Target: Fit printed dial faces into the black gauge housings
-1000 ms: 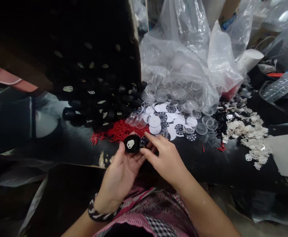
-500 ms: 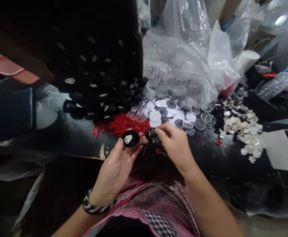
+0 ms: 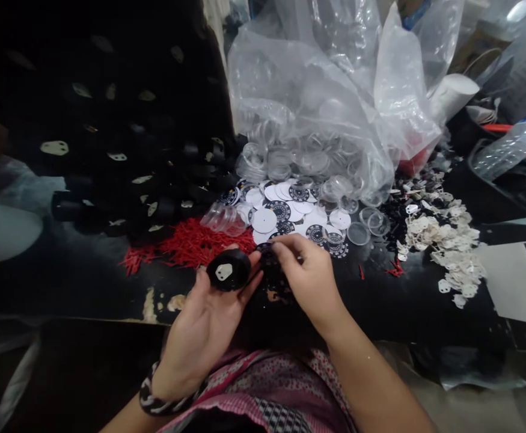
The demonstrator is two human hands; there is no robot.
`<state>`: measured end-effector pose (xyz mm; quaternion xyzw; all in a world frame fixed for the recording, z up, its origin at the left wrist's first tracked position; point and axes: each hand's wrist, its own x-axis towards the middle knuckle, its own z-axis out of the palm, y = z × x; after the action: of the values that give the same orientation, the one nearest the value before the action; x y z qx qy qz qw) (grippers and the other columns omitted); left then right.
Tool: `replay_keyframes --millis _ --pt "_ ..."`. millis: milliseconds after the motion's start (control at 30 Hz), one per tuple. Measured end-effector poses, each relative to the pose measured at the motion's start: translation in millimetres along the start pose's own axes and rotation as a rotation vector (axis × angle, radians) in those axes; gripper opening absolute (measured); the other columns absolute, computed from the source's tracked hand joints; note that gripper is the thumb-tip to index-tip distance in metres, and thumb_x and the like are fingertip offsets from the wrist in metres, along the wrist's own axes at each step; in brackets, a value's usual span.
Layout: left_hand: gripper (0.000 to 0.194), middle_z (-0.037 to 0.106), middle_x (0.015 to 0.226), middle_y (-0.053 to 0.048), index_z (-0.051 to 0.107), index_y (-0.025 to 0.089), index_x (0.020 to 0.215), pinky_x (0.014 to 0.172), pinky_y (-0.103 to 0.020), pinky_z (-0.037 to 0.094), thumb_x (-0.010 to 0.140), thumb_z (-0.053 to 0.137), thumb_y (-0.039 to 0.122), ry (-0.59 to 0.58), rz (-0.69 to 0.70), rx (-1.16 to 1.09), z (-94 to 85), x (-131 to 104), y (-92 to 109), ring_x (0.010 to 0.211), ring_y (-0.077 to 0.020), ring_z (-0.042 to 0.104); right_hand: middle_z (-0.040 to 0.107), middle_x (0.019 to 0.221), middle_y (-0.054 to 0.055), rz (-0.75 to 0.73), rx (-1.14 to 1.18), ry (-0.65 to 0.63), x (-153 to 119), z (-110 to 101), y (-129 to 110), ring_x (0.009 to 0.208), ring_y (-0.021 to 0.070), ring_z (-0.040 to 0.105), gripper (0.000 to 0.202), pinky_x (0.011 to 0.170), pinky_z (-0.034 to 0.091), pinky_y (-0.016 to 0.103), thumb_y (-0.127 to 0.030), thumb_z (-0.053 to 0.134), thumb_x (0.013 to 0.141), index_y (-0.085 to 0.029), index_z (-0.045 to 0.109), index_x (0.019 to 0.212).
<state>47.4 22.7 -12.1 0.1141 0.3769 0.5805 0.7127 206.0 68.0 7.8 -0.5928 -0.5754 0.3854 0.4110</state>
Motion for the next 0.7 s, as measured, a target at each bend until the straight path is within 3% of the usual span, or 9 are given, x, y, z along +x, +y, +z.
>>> replay_keyframes --millis 67,267,367,467,600,700 --pt "0.034 0.069 0.123 -0.005 0.069 0.026 0.111 0.107 -0.042 0.045 0.09 0.055 0.049 0.012 -0.002 0.01 0.2 1 0 0.125 -0.0255 0.057 0.069 0.078 0.001 0.045 0.044 -0.09 -4 1 -4 0.071 0.0159 0.064 0.015 0.067 0.052 0.027 -0.031 0.061 0.087 -0.02 0.069 0.094" --pt "0.03 0.065 0.131 -0.004 0.068 0.027 0.115 0.102 -0.036 0.05 0.088 0.062 0.039 0.115 -0.004 0.061 5.4 -6 4 0.125 -0.0239 0.057 0.067 0.083 0.001 -0.038 0.02 -0.11 -11 3 -23 0.075 0.0157 0.063 0.011 0.069 0.051 0.026 -0.028 0.059 0.089 -0.02 0.066 0.087" --pt "0.028 0.067 0.127 -0.001 0.07 0.03 0.113 0.103 -0.032 0.049 0.086 0.066 0.035 0.089 -0.051 0.08 8.5 -11 3 0.124 -0.0224 0.057 0.064 0.085 0.002 -0.078 -0.006 -0.125 -15 13 -29 0.076 0.0156 0.062 0.007 0.07 0.051 0.027 -0.024 0.059 0.089 -0.02 0.064 0.086" --pt "0.032 0.064 0.132 0.0 0.067 0.033 0.118 0.104 -0.034 0.048 0.087 0.065 0.035 0.057 -0.039 0.169 3.7 -13 1 0.126 -0.0236 0.055 0.063 0.079 0.001 -0.022 -0.065 -0.129 -18 17 -30 0.072 0.0152 0.062 0.006 0.064 0.049 0.026 -0.023 0.06 0.089 -0.021 0.058 0.083" --pt "0.038 0.059 0.138 -0.001 0.064 0.032 0.124 0.105 -0.036 0.047 0.086 0.066 0.034 0.007 -0.015 0.328 -7.5 -14 1 0.131 -0.0263 0.05 0.061 0.071 -0.002 0.056 -0.124 -0.238 -17 12 -29 0.064 0.0127 0.059 0.011 0.058 0.044 0.024 -0.024 0.059 0.089 -0.021 0.054 0.08" --pt "0.038 0.063 0.133 -0.002 0.066 0.031 0.121 0.108 -0.036 0.044 0.083 0.069 0.032 -0.025 -0.02 0.383 -10.3 -16 2 0.127 -0.0258 0.054 0.057 0.068 -0.003 0.058 -0.197 -0.236 -18 9 -28 0.06 0.0114 0.054 0.018 0.054 0.041 0.022 -0.027 0.064 0.086 -0.021 0.05 0.075"
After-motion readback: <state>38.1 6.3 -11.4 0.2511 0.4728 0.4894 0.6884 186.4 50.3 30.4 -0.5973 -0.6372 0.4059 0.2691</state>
